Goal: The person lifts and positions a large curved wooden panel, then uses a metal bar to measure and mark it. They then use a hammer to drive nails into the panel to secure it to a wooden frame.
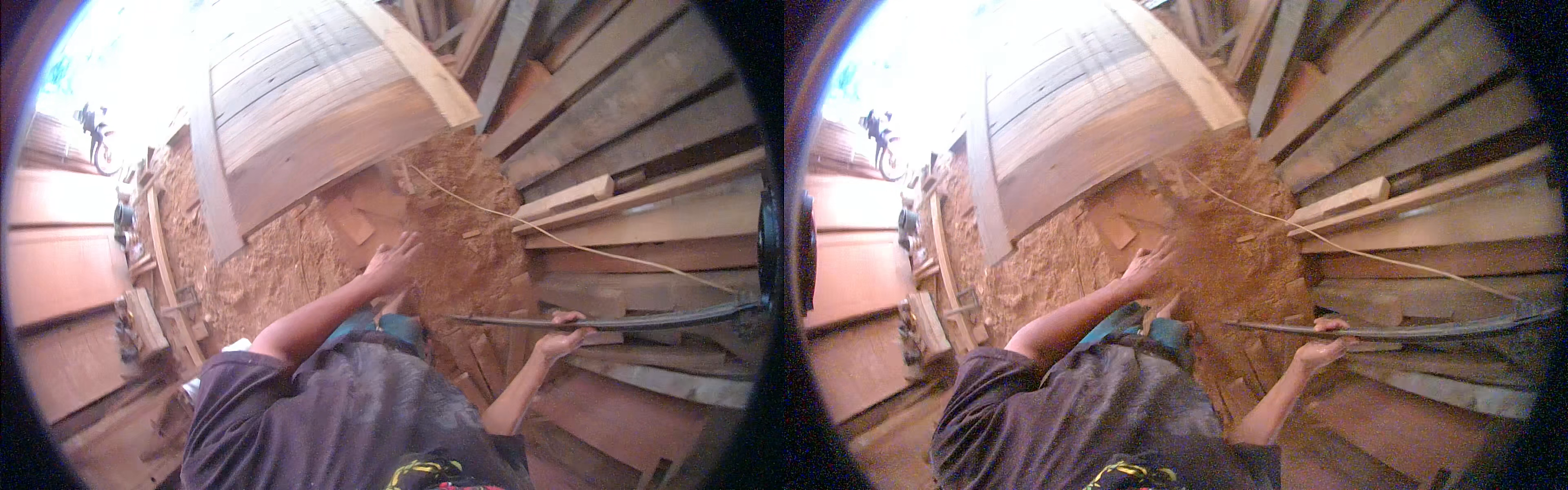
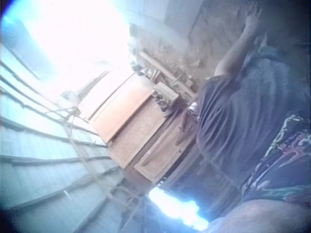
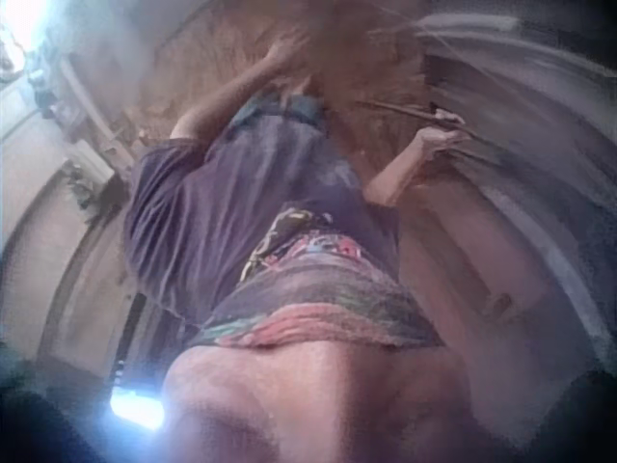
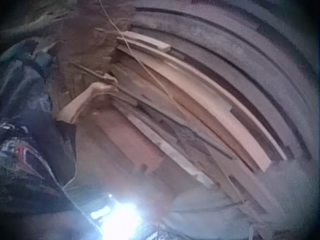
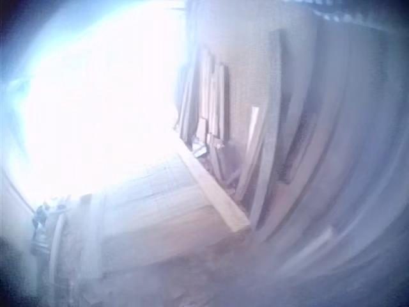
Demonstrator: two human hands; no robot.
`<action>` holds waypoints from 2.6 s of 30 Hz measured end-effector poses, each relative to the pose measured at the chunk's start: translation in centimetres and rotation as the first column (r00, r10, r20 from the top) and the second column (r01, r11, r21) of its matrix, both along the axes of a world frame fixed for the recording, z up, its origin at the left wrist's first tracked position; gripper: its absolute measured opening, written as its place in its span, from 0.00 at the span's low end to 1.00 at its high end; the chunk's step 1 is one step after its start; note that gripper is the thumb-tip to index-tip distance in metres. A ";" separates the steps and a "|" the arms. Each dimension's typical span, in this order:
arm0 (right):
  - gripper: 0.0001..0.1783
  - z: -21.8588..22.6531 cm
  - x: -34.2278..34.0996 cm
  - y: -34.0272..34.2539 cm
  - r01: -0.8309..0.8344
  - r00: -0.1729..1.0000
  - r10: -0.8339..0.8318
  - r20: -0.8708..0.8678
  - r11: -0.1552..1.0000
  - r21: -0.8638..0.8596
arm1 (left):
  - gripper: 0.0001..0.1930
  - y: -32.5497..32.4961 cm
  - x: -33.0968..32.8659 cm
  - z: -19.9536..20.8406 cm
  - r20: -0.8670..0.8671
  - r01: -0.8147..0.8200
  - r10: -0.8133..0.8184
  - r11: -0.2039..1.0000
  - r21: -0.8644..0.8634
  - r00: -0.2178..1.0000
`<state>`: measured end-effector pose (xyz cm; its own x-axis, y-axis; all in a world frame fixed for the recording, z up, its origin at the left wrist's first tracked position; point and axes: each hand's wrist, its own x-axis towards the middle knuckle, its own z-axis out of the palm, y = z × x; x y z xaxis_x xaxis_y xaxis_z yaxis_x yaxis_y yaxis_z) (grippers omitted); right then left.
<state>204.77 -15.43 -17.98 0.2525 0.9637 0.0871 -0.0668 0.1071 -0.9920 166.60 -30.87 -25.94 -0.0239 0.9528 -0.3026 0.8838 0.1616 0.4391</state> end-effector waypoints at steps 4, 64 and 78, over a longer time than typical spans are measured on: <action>0.31 3.7 -6.4 -4.5 -0.208 0.978 0.201 0.057 0.964 0.163 | 0.41 -3.0 -0.4 -2.3 0.327 -0.094 0.022 0.974 0.208 0.945; 0.34 0.5 -57.2 -2.4 -0.613 0.572 -0.010 -0.820 0.660 -0.435 | 0.14 -32.5 -31.3 10.6 -0.035 -0.604 0.611 0.789 0.113 0.791; 0.38 -4.3 -58.1 -1.3 -0.619 0.709 0.085 -0.700 0.553 -0.558 | 0.15 -30.0 -34.2 14.0 -0.159 -0.572 0.560 0.819 -0.047 0.814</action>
